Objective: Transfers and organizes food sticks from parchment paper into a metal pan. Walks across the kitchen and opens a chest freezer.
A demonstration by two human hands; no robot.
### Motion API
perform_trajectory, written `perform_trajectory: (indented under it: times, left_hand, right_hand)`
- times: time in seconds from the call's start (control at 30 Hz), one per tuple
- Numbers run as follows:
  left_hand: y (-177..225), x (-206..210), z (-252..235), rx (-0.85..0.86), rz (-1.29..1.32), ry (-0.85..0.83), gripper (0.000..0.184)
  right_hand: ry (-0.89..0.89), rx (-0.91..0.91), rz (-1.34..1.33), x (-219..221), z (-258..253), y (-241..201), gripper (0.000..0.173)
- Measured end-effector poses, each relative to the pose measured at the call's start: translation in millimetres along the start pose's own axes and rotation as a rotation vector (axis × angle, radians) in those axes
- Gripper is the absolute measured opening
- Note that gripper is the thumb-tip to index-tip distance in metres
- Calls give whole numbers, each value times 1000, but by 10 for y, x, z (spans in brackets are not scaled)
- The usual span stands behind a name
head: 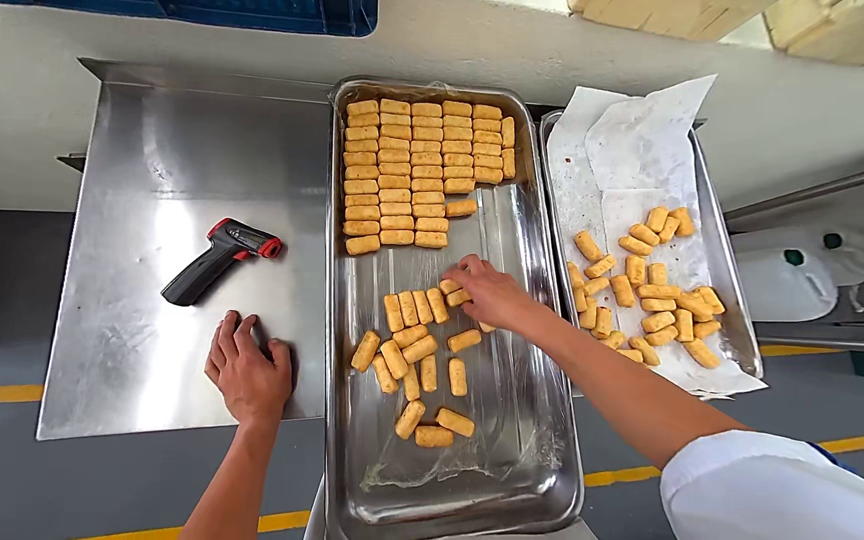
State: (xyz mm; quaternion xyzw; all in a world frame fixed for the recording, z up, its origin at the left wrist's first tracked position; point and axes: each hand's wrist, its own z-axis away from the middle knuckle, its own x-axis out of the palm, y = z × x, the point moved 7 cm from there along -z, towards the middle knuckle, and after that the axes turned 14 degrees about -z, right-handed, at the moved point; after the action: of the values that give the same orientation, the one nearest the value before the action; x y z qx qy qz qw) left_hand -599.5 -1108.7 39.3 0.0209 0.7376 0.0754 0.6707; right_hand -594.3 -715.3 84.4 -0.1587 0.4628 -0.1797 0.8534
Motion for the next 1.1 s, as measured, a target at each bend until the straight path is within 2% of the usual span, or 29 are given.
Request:
perform_trajectory:
  times: [0.17, 0.3, 0.37, 0.47, 0.57, 0.6, 0.73, 0.87, 0.97, 1.1]
  left_hand:
    - [-2, 1, 5, 0, 3, 3, 59]
    - [3, 0, -9, 0, 4, 11, 59]
    - [2, 3, -6, 0, 5, 13, 59]
    - [-4, 12, -5, -2, 2, 7, 59]
    - [2, 6, -9, 3, -6, -1, 59]
    - [6, -7, -9, 8, -4, -7, 59]
    - [22, -25, -10, 12, 11, -1, 59]
    - [17, -27, -6, 8, 12, 16, 60]
    - [18, -23, -1, 5, 15, 24, 60]
    - [28, -26, -7, 4, 6, 18, 60]
  right_hand:
    - [100, 196, 72, -468, -89, 505, 56]
    - [55, 304, 113, -341, 231, 587, 57]
    - [47, 331, 47, -181, 426, 532, 65]
    - [141, 363, -41, 5, 611, 434, 77]
    - [194, 423, -78, 116, 650, 375, 106]
    - [200, 430, -92, 120, 644, 368, 109]
    - [159, 405, -50, 71, 616, 412, 105]
    - [76, 291, 21, 12, 491, 458, 98]
    - [63, 190, 66, -289, 115, 576, 92]
    - [192, 112, 75, -873, -537, 791, 85]
